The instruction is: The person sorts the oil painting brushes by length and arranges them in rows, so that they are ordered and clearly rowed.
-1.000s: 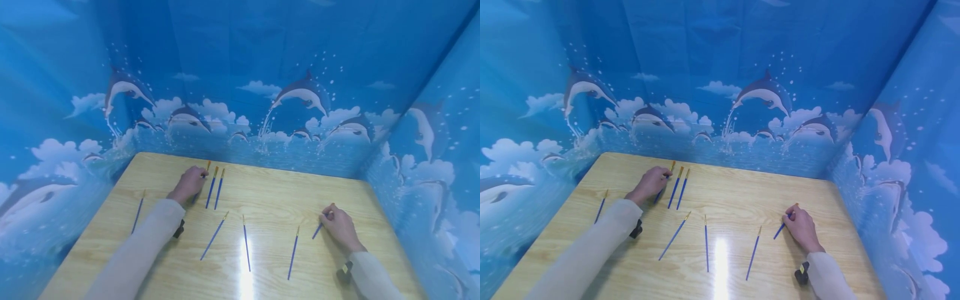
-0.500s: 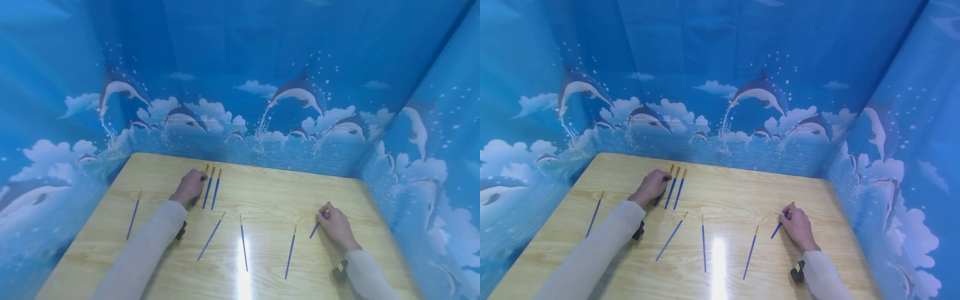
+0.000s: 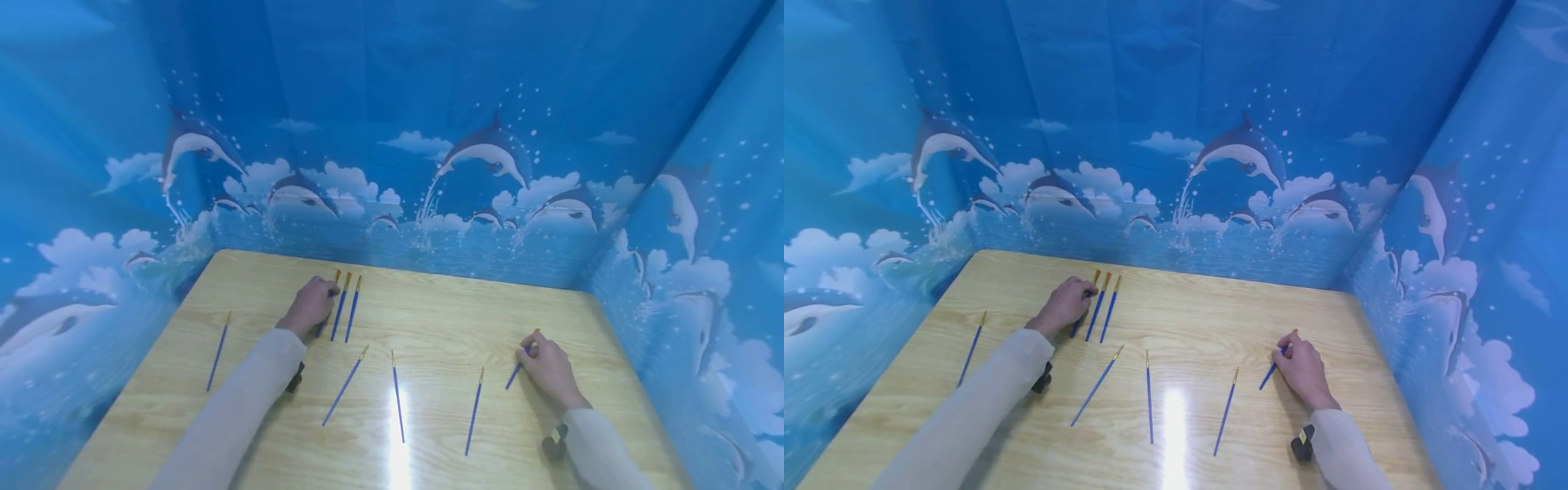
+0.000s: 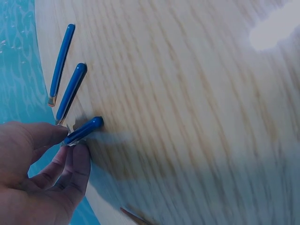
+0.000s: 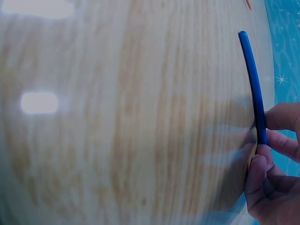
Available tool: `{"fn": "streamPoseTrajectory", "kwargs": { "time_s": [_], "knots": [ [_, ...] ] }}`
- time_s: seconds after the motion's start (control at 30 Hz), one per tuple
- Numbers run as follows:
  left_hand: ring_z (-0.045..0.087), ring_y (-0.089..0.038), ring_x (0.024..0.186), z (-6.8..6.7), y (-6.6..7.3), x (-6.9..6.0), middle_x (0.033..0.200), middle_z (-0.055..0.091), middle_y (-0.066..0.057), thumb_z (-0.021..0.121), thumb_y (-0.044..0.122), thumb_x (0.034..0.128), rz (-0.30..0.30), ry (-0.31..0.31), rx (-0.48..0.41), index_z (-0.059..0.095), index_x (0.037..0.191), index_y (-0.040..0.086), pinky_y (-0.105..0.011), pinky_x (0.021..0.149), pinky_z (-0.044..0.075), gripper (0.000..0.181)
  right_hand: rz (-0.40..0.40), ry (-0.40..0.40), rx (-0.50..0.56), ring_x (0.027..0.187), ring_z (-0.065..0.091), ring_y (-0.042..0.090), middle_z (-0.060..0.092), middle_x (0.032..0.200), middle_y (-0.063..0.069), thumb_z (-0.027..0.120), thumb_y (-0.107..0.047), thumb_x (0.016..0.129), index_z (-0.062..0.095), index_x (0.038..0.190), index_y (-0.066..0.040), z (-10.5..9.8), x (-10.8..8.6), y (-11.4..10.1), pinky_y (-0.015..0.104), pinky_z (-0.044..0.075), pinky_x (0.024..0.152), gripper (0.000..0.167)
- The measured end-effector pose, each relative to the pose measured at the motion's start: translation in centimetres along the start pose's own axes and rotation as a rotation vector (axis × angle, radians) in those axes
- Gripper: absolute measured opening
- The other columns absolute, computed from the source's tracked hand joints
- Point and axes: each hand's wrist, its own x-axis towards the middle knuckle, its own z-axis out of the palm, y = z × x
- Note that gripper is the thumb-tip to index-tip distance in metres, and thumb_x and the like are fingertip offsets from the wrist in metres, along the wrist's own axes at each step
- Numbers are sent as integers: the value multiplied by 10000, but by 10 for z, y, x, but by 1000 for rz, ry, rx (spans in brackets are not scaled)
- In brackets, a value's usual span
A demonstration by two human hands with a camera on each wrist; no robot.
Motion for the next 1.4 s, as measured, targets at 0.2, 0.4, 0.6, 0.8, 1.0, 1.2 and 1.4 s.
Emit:
{"fn": "streamPoseTrajectory", "kwargs": {
  "time_s": [0.2, 0.4, 0.6, 0.8, 1.0, 1.2, 1.4],
  "knots": [
    [598, -394, 1343, -3, -3, -1, 1428, 599, -215, 596, 32, 1069, 15, 12, -9, 678, 1413, 32, -552, 1182, 509, 353, 1, 6, -4, 966, 679, 359, 725, 1048, 214, 679, -205, 1037, 648, 1255, 13, 0, 0, 2, 495, 559, 818, 309],
    [582, -420, 1378, -12, -13, -11, 1454, 595, -224, 580, 68, 1095, 61, 46, -11, 692, 1382, 35, -589, 1192, 491, 310, -7, 14, -7, 972, 688, 366, 733, 1042, 213, 678, -203, 1032, 655, 1250, 11, 0, 1, 3, 517, 566, 827, 306],
    [595, -442, 1340, -28, -30, -26, 1429, 591, -252, 578, 68, 1107, 100, 58, -10, 666, 1385, -4, -602, 1161, 508, 301, -31, 19, 7, 1008, 676, 376, 711, 1067, 227, 670, -192, 1040, 663, 1267, 12, 2, -1, 2, 547, 558, 847, 305],
    [614, -452, 1312, -43, -50, -43, 1441, 580, -247, 544, 119, 1131, 80, 47, -41, 638, 1430, 16, -627, 1121, 529, 330, -63, 24, 11, 1034, 676, 396, 705, 1102, 247, 662, -169, 1055, 658, 1284, 24, 3, -2, 2, 572, 561, 863, 300],
    [680, -462, 1211, -58, -66, -58, 1374, 615, -267, 570, 108, 1120, 102, 64, -14, 621, 1435, -15, -620, 1037, 578, 342, -49, 32, 0, 1027, 668, 388, 688, 1106, 245, 661, -149, 1054, 635, 1333, 23, 5, -2, 1, 533, 561, 829, 330],
    [673, -479, 1202, -68, -78, -69, 1346, 635, -287, 593, 68, 1094, 108, 66, 6, 619, 1421, -38, -639, 1034, 570, 345, -14, 30, 6, 1004, 672, 363, 695, 1096, 228, 655, -142, 1052, 543, 1447, 44, 6, -1, 2, 475, 565, 787, 451],
    [674, -490, 1152, -71, -89, -77, 1250, 689, -310, 654, 37, 1042, 138, 65, 45, 663, 1340, -68, -652, 1003, 570, 317, -13, 24, 21, 958, 699, 338, 731, 1064, 218, 662, -146, 1047, 499, 1491, 81, 6, -1, 3, 426, 571, 764, 525]
  ]
}}
